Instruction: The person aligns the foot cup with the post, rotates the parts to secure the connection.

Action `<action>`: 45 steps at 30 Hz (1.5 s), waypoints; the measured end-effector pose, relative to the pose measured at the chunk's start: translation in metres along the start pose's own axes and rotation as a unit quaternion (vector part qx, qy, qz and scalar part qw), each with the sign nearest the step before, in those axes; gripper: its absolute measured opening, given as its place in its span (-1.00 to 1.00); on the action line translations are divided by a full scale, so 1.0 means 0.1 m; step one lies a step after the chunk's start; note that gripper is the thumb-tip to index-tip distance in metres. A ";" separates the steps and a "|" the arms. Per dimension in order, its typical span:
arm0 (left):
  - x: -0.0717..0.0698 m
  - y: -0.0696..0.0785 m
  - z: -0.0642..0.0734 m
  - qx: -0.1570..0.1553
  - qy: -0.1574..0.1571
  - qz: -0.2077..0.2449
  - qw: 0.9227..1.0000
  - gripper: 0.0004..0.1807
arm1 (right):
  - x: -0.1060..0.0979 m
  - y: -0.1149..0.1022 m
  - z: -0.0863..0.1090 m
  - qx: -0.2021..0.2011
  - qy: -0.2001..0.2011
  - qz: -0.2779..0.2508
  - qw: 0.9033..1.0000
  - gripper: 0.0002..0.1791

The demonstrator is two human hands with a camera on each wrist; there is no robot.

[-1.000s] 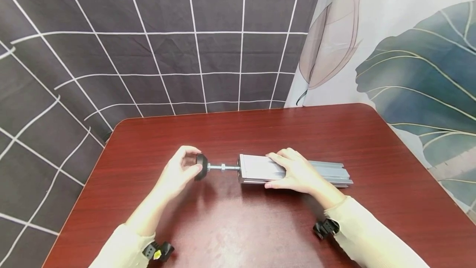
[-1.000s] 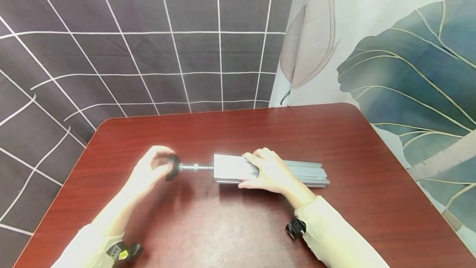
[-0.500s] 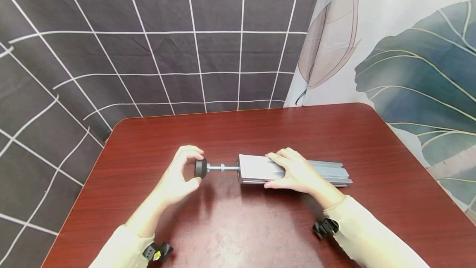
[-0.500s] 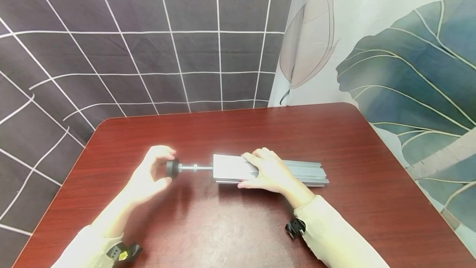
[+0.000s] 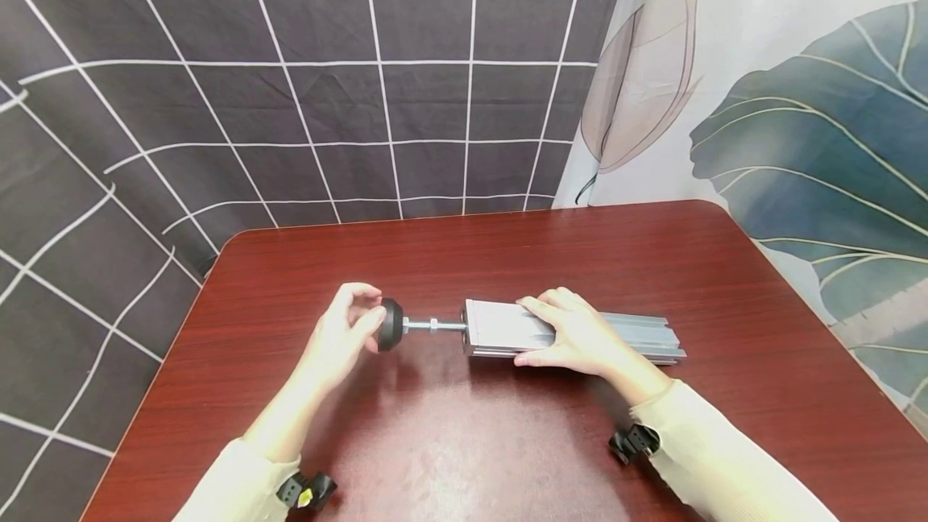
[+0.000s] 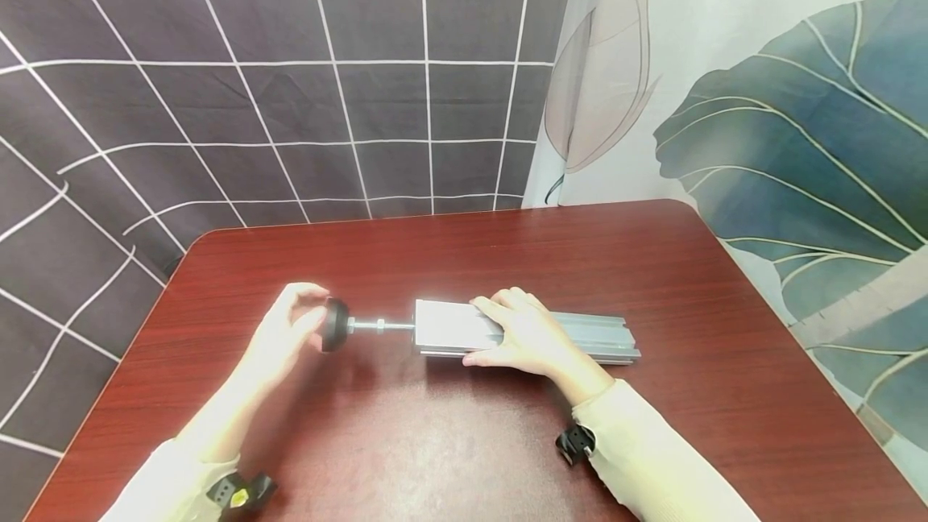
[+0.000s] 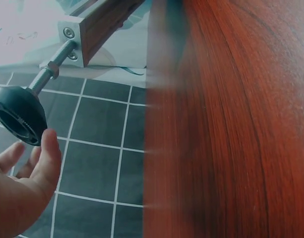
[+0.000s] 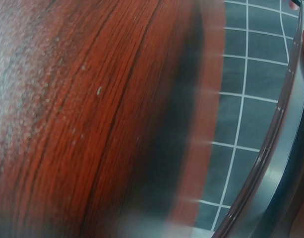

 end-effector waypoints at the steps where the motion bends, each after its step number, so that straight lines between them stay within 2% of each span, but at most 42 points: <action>1: 0.00 0.00 0.00 -0.006 -0.002 -0.004 1.000 -0.72 | 0.00 0.00 0.00 0.000 0.000 0.000 1.000 -0.17; 3: 0.02 0.00 0.01 -0.010 -0.007 -0.004 1.000 -0.70 | 0.00 0.00 0.00 0.000 -0.001 0.002 1.000 -0.16; 5: 0.02 0.01 0.01 0.003 -0.008 0.000 1.000 -0.69 | 0.00 0.00 0.01 -0.001 0.000 0.004 1.000 -0.16; 8: 0.03 0.01 0.02 0.040 -0.012 0.020 0.999 -0.65 | 0.00 0.00 0.01 -0.004 0.003 0.004 1.000 -0.15; 11: 0.03 0.01 0.03 0.092 -0.016 0.045 0.995 -0.60 | -0.01 0.00 0.02 -0.004 0.006 0.002 1.000 -0.15; 14: 0.04 0.03 0.04 0.167 -0.023 0.068 0.983 -0.52 | -0.01 -0.01 0.02 -0.001 0.002 0.000 1.000 -0.15; 17: 0.06 0.05 0.04 0.244 -0.033 0.078 0.966 -0.48 | -0.01 0.00 0.03 0.003 -0.003 0.000 1.000 -0.15; 19: 0.06 0.06 0.05 0.275 -0.040 0.077 0.958 -0.46 | 0.00 0.00 0.03 0.003 -0.005 0.001 1.000 -0.16; 20: 0.07 0.06 0.05 0.280 -0.042 0.075 0.956 -0.46 | 0.00 0.00 0.03 0.003 -0.005 0.001 1.000 -0.16; 21: 0.07 0.06 0.05 0.280 -0.043 0.075 0.956 -0.46 | 0.00 0.00 0.03 0.002 -0.004 0.002 1.000 -0.16; 23: 0.06 0.06 0.05 0.257 -0.037 0.071 0.963 -0.46 | 0.00 0.00 0.03 -0.002 -0.001 0.003 1.000 -0.16; 27: 0.03 0.05 0.05 0.155 -0.005 0.046 0.987 -0.51 | -0.01 0.00 0.02 -0.003 0.005 0.002 1.000 -0.16; 29: 0.01 0.03 0.04 0.099 0.007 0.036 0.994 -0.57 | -0.01 0.00 0.02 -0.001 0.004 0.001 1.000 -0.16; 33: 0.02 0.01 0.03 0.031 0.009 0.014 0.999 -0.66 | -0.01 0.00 0.02 0.000 0.001 -0.001 1.000 -0.15; 36: 0.03 0.00 0.02 0.008 0.001 0.007 1.000 -0.68 | -0.01 0.00 0.02 -0.003 0.003 0.001 1.000 -0.16; 38: 0.04 -0.01 0.02 0.002 -0.002 0.008 1.000 -0.68 | -0.01 0.00 0.02 -0.004 0.003 0.001 1.000 -0.17; 40: 0.04 -0.01 0.03 0.020 -0.005 0.017 1.000 -0.66 | -0.01 0.00 0.02 -0.004 0.002 0.000 1.000 -0.17; 43: 0.03 0.00 0.04 0.083 -0.010 0.028 0.996 -0.59 | -0.01 0.00 0.01 -0.001 -0.001 -0.002 1.000 -0.17; 45: 0.04 0.03 0.04 0.147 -0.014 0.033 0.988 -0.53 | -0.01 0.00 0.01 0.001 -0.002 -0.003 1.000 -0.18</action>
Point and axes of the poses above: each hand's wrist, its own z-axis away from the middle knuckle, its own x-axis out of the palm, y = z × x, the point moved 3 cm from there along -z, towards the middle knuckle, and after that the axes turned 1 degree about -y, right-handed, at the moved point
